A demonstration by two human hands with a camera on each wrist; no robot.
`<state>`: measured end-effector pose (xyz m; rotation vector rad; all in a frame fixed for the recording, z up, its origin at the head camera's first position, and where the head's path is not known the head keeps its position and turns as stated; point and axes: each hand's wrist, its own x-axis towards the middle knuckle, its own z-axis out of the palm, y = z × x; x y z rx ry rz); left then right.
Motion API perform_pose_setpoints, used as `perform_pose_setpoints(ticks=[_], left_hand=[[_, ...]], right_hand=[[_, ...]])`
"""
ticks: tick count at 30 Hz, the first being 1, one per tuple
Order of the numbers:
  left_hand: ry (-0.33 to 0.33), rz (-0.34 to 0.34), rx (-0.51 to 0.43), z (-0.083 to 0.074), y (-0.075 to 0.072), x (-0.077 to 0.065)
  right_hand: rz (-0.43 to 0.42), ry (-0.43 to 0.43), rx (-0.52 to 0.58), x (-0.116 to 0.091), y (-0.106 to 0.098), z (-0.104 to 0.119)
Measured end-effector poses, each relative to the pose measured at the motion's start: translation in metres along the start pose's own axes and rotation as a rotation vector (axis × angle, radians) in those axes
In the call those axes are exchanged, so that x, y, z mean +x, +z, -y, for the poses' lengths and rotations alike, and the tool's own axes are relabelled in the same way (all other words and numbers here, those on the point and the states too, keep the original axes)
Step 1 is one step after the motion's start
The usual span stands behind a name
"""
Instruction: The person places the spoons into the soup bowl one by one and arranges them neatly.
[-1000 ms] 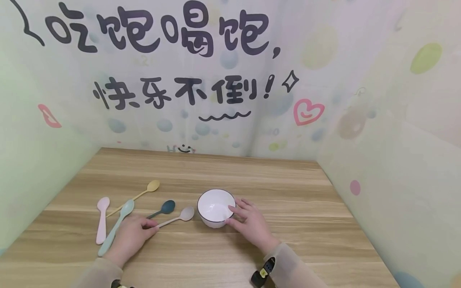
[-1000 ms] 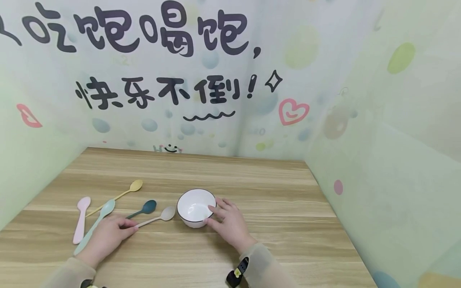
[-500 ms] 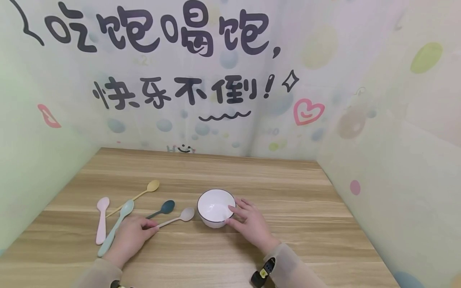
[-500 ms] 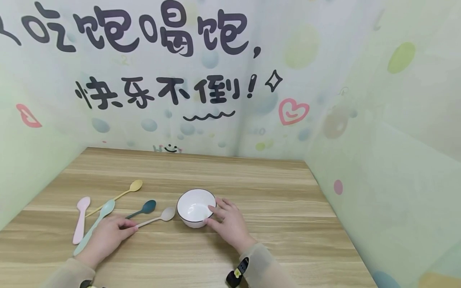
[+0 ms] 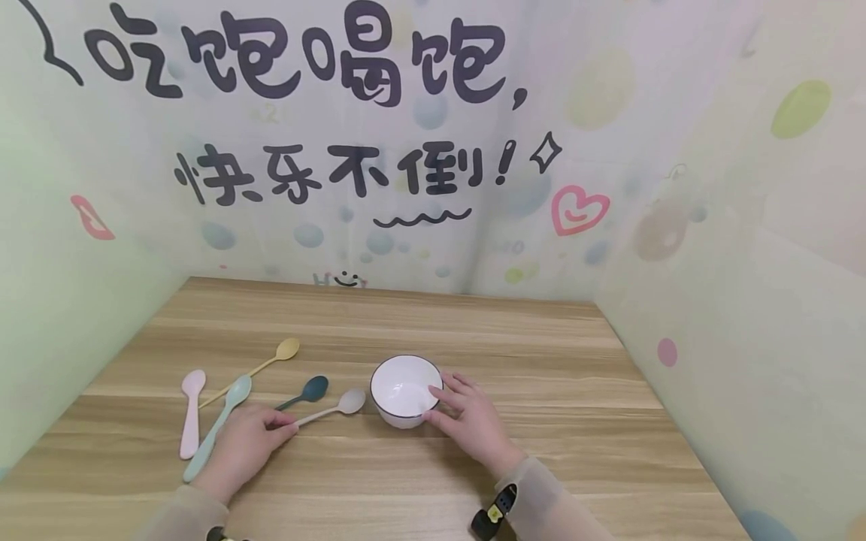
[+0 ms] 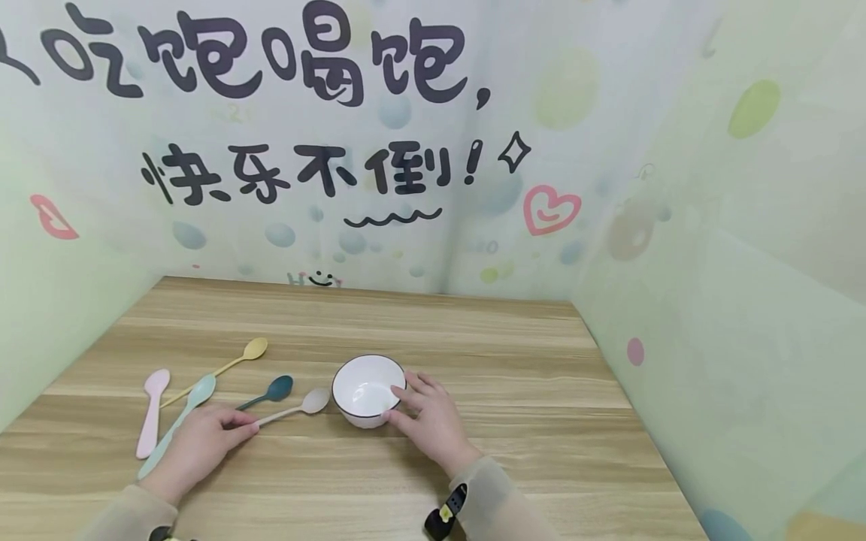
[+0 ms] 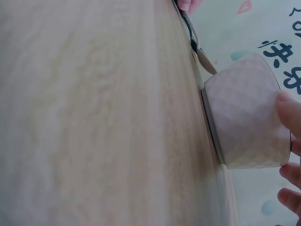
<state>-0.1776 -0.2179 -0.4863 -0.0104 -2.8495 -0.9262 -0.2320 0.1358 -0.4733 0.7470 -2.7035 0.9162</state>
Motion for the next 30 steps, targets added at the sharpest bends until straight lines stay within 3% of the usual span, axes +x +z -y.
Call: perform_pose_setpoints(ticks=[8, 18, 24, 30], left_hand=[[0.037, -0.051, -0.018, -0.004, -0.009, 0.001], [0.036, -0.062, -0.057, -0.011, -0.027, 0.002], [0.03, -0.018, -0.075, -0.02, -0.039, 0.008], [0.119, -0.051, -0.017, -0.031, -0.044, 0.015]], right_hand=[[0.001, 0.003, 0.006, 0.0, -0.002, 0.001], [0.01, 0.004, -0.006, -0.001, -0.002, 0.001], [0.005, -0.002, -0.006, -0.001, -0.002, -0.001], [0.007, 0.001, -0.001, 0.0, -0.002, 0.0]])
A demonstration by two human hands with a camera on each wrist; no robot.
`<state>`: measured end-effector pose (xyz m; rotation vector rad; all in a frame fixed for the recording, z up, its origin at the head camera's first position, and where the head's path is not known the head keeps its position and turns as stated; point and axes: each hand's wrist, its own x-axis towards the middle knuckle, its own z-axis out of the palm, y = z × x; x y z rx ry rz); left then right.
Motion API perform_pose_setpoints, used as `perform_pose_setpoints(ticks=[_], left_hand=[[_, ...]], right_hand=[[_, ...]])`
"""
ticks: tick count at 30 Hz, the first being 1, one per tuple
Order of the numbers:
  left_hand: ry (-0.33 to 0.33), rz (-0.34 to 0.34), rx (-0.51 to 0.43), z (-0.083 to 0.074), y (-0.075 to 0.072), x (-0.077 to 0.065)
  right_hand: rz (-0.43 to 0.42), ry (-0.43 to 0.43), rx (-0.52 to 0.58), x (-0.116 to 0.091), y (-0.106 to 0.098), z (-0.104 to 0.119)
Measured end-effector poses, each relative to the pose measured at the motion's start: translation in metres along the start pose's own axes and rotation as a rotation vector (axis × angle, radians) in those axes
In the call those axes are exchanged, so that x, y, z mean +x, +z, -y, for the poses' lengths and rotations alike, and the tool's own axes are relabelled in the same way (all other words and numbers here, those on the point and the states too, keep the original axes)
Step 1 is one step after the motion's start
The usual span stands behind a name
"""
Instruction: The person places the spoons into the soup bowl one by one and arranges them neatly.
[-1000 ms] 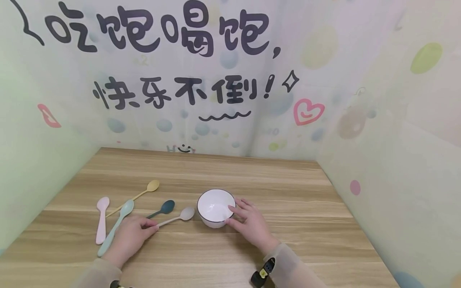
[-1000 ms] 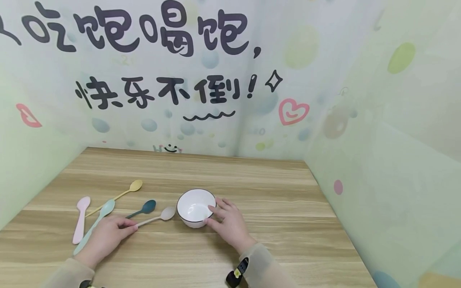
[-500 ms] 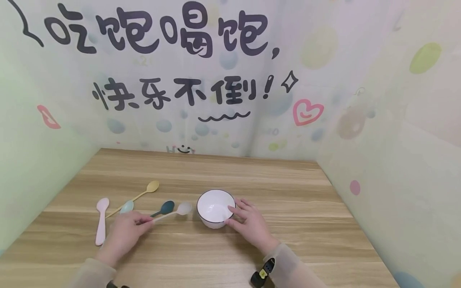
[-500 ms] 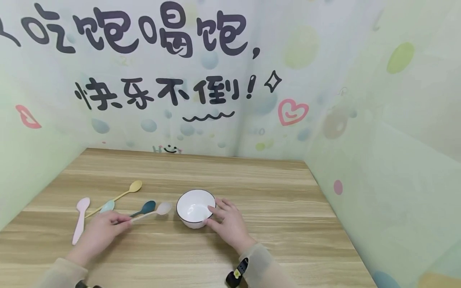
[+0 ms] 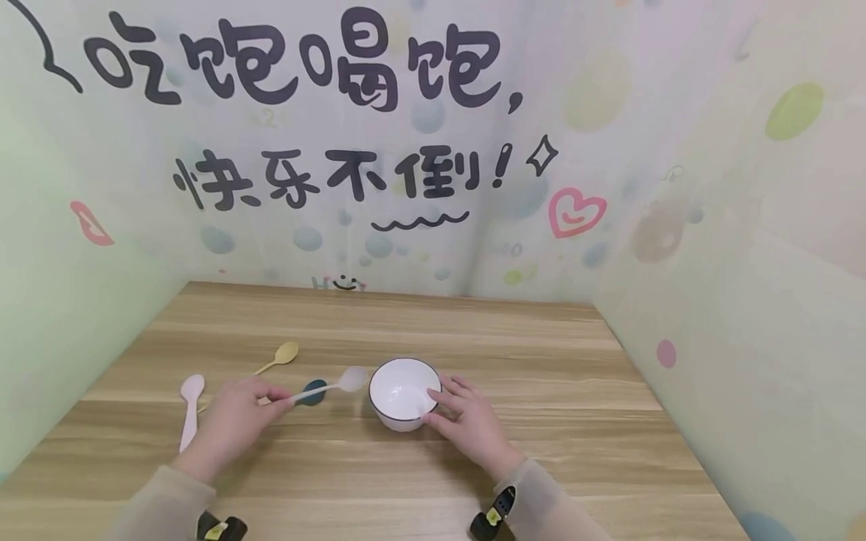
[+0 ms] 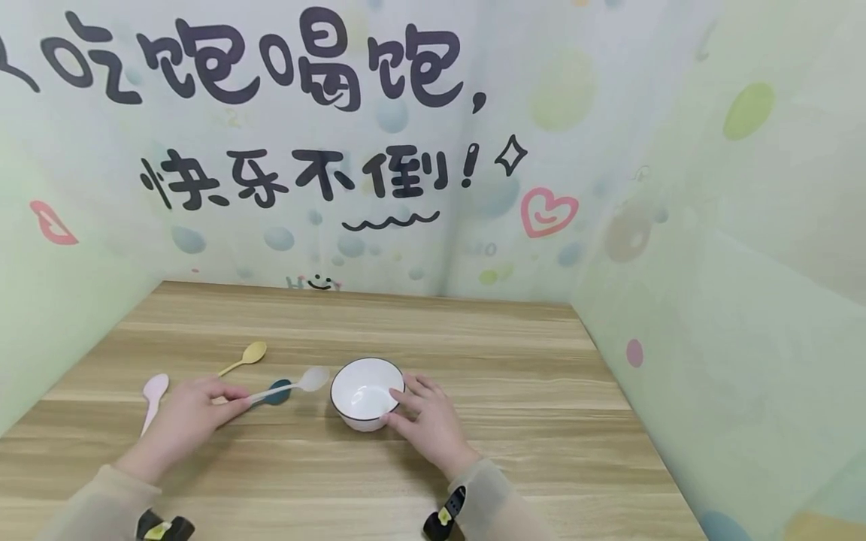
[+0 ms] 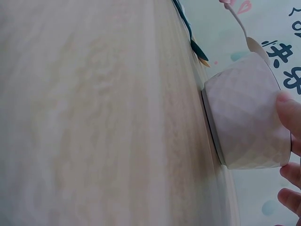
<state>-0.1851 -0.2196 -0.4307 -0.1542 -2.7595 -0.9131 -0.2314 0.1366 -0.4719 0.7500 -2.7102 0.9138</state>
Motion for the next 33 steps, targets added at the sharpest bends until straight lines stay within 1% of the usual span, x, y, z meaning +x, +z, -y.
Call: perform_pose_setpoints(ticks=[5, 10, 13, 16, 19, 24, 29, 33], left_hand=[[0.05, 0.03, 0.016, -0.009, -0.004, 0.009], [0.116, 0.04, 0.063, -0.016, -0.006, 0.019], [0.119, 0.06, 0.081, -0.02, -0.007, 0.024], [0.106, 0.082, 0.093, -0.023, -0.007, 0.029], [0.113, 0.09, 0.103, -0.025, -0.006, 0.034], [0.149, 0.087, 0.12, -0.028, -0.005, 0.04], [0.172, 0.101, 0.151, -0.03, -0.002, 0.048], [0.215, 0.101, 0.166, -0.033, 0.001, 0.055]], right_hand=[[0.003, 0.001, 0.004, 0.0, 0.0, 0.001], [0.005, 0.005, 0.0, 0.0, 0.001, 0.0], [0.009, 0.009, 0.002, 0.0, 0.0, 0.0], [0.014, 0.01, 0.001, 0.0, 0.0, 0.001], [0.013, 0.008, -0.006, 0.0, 0.0, 0.002], [0.006, 0.0, -0.015, 0.001, 0.001, 0.001], [-0.001, -0.006, -0.006, 0.0, 0.001, 0.0], [-0.007, -0.009, -0.004, 0.0, 0.002, 0.0]])
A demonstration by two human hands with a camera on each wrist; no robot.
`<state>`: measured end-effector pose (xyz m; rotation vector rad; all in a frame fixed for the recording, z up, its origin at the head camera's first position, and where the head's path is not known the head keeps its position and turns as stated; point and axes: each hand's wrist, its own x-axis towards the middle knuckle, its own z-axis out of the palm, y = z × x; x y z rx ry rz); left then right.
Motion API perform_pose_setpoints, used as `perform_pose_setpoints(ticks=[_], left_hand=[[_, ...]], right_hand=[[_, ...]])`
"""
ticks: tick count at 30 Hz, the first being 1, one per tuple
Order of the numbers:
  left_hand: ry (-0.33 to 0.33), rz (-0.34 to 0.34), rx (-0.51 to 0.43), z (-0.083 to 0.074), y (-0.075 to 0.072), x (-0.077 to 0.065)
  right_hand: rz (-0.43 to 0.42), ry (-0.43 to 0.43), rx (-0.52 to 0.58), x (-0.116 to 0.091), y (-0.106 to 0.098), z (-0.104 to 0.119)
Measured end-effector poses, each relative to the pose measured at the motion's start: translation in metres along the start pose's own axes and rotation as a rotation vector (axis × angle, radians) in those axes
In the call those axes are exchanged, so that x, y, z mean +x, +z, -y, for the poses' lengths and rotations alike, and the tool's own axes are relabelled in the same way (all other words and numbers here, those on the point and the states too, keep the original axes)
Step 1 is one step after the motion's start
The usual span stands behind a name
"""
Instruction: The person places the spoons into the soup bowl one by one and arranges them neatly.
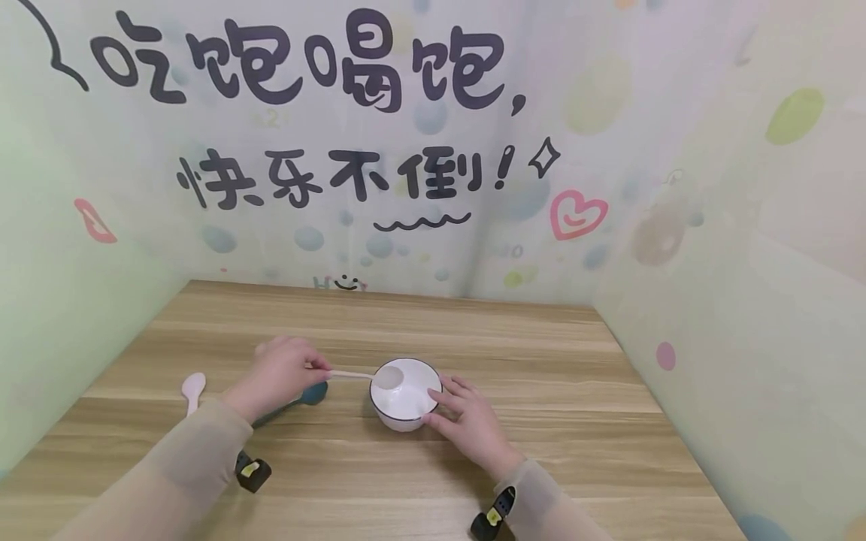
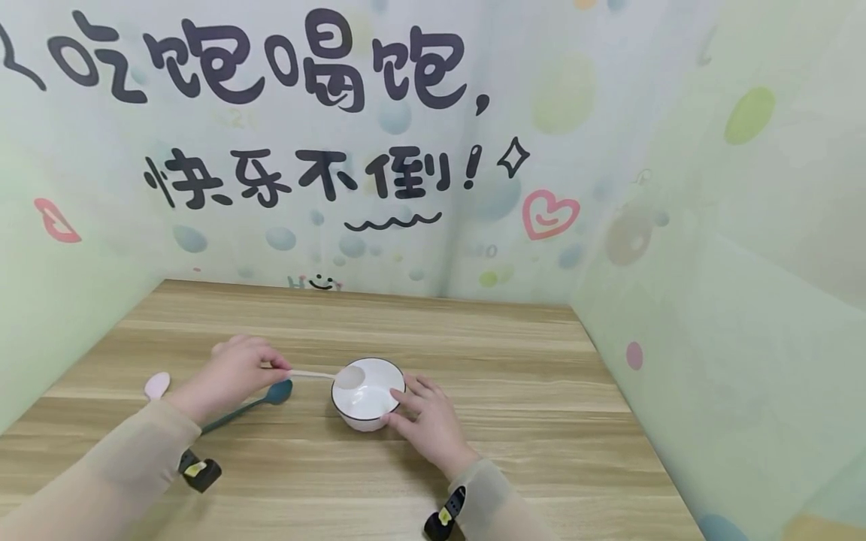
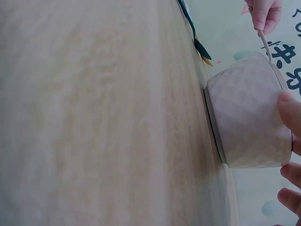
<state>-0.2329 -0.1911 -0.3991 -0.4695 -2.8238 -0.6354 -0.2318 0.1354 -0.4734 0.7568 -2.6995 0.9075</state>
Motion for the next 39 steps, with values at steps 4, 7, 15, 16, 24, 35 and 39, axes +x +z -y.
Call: perform_pose_setpoints(ticks=[4, 7, 15, 16, 24, 35, 39], left_hand=[[0.025, 0.017, 0.012, -0.001, 0.003, 0.009], [0.041, 0.038, 0.017, -0.002, 0.004, 0.016], [0.071, 0.091, 0.007, -0.005, 0.006, 0.031], [0.075, 0.098, 0.01, -0.005, 0.007, 0.033], [0.122, 0.145, 0.045, -0.01, 0.012, 0.048], [0.209, 0.146, 0.105, -0.017, 0.02, 0.062], [0.25, 0.137, 0.124, -0.018, 0.022, 0.066]], right_hand=[[-0.003, 0.003, 0.003, 0.0, 0.0, 0.0], [-0.006, 0.003, 0.004, 0.0, 0.0, 0.0], [-0.006, 0.0, 0.002, 0.0, -0.001, 0.002], [-0.006, 0.001, 0.005, 0.0, -0.001, 0.002], [-0.005, 0.007, 0.029, -0.001, 0.0, -0.001], [-0.007, -0.007, 0.017, 0.0, 0.0, 0.001], [-0.01, -0.009, 0.016, 0.0, 0.0, 0.0]])
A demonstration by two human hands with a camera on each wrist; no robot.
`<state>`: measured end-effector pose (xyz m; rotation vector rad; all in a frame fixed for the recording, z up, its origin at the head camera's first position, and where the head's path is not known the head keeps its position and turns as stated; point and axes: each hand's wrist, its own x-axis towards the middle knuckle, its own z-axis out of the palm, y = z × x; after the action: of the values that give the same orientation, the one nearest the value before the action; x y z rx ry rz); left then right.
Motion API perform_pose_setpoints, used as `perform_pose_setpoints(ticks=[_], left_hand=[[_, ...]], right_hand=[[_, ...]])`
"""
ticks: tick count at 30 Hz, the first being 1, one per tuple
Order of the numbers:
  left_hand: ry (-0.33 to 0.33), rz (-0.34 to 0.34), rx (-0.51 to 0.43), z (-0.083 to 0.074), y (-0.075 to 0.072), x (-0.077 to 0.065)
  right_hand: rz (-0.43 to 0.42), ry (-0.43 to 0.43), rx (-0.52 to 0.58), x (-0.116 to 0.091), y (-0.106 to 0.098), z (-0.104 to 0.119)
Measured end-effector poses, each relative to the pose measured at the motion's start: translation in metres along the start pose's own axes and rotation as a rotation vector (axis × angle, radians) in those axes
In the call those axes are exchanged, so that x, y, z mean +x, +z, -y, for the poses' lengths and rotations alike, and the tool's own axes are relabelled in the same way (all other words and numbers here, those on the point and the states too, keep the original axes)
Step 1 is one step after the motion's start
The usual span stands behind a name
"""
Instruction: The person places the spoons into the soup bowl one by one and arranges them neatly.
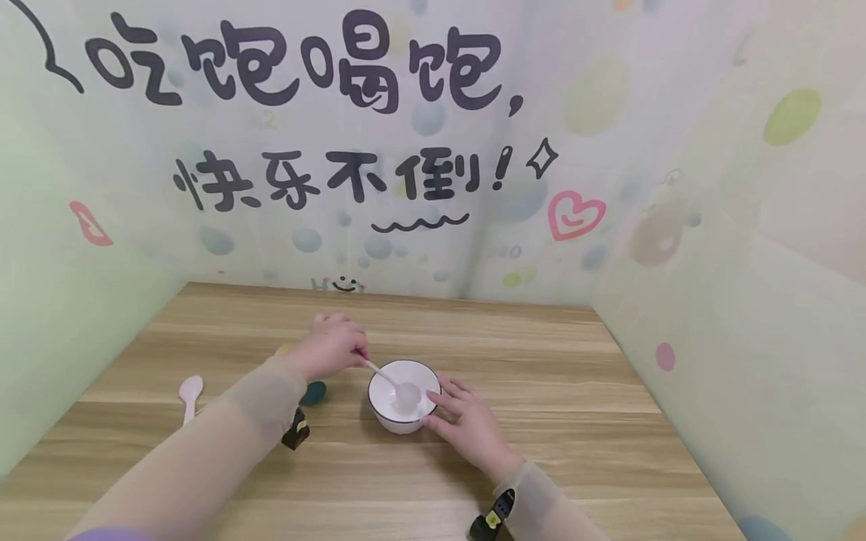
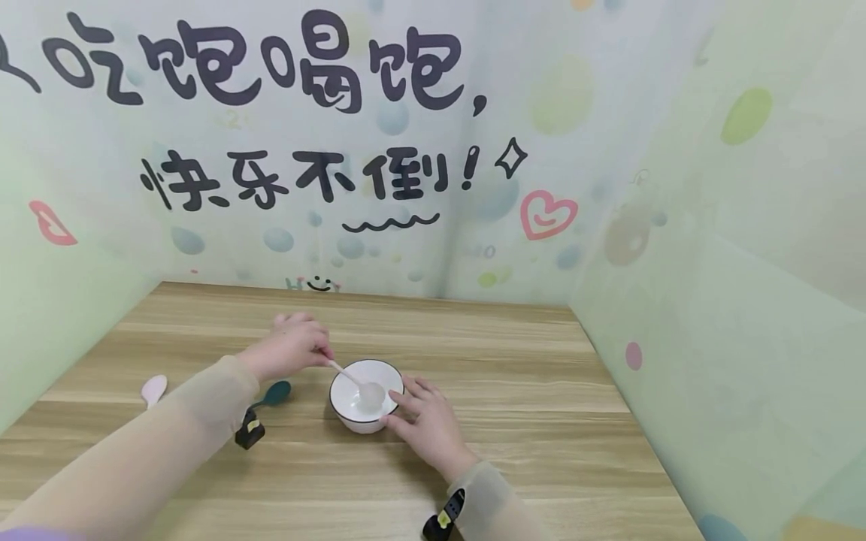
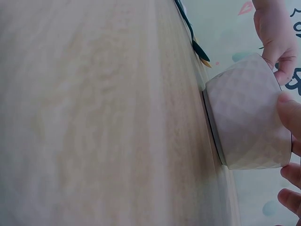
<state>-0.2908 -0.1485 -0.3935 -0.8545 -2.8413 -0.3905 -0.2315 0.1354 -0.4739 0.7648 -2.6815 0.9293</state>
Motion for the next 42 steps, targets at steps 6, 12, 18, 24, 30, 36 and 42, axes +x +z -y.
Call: perform_pose_setpoints(ticks=[6, 12, 18, 24, 30, 36, 42], left_hand=[[0.032, -0.012, 0.06, -0.004, 0.002, 0.006], [0.037, 0.006, 0.079, -0.006, 0.009, 0.013], [0.077, -0.016, 0.145, -0.007, 0.016, 0.019], [0.074, -0.027, 0.18, -0.011, 0.021, 0.024], [0.088, -0.054, 0.21, -0.016, 0.023, 0.025], [0.109, -0.095, 0.204, -0.021, 0.024, 0.025], [0.099, -0.106, 0.221, -0.022, 0.028, 0.027]], right_hand=[[0.006, 0.001, -0.014, -0.001, 0.001, 0.0], [0.002, -0.007, -0.009, -0.001, 0.001, 0.0], [-0.005, -0.01, -0.005, -0.002, 0.001, 0.001], [-0.009, -0.01, -0.007, -0.003, 0.0, 0.002], [-0.012, -0.012, -0.014, -0.002, 0.001, 0.001], [-0.023, -0.026, -0.013, -0.002, 0.001, 0.0], [-0.018, -0.014, -0.008, -0.002, 0.0, 0.003]])
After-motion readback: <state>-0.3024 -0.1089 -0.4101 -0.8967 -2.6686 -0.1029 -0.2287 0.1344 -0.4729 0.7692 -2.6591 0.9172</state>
